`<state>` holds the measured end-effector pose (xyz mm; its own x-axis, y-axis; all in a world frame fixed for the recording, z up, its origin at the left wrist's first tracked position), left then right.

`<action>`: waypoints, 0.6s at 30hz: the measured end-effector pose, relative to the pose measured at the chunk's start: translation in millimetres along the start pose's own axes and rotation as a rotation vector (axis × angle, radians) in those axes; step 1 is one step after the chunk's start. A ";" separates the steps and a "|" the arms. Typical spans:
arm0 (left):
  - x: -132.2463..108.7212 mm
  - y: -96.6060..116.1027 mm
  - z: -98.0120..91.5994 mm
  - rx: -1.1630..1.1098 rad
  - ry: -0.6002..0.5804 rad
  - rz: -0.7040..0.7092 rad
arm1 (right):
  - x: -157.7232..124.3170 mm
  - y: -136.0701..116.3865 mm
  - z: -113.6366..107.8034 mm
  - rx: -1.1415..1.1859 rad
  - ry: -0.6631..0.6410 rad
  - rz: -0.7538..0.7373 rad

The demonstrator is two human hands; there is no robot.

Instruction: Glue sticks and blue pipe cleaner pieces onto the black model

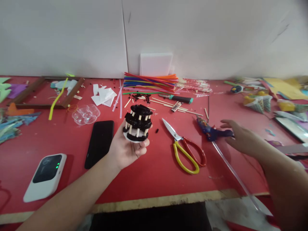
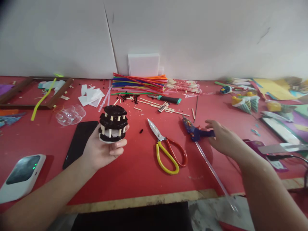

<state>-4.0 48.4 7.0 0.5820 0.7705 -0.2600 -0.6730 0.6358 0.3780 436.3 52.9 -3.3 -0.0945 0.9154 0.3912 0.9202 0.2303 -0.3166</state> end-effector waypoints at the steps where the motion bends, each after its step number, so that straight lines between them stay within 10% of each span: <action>1: 0.7 0.5 -1.0 -0.004 0.019 0.005 | -0.3 -0.5 3.1 0.004 -0.040 -0.023; 12: 7.1 -5.4 -2.9 0.017 0.006 0.085 | 7.0 -67.6 8.6 0.333 0.185 0.159; 18: 6.1 -6.5 0.0 0.070 -0.001 0.233 | -12.9 -157.3 20.4 0.551 0.095 0.354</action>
<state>3.9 49.0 3.0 0.4152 0.8959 -0.1583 -0.7558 0.4365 0.4880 285.0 11.6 23.8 0.2347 0.9396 0.2490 0.5579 0.0796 -0.8261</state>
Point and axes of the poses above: each hand's wrist, its own x-axis towards the middle knuckle, its own z-axis out of the palm, y = z × x, the point moved 3 cm from there along x, towards the middle knuckle, and after that the axes turned 3 degrees about y, right-handed, at the moved point
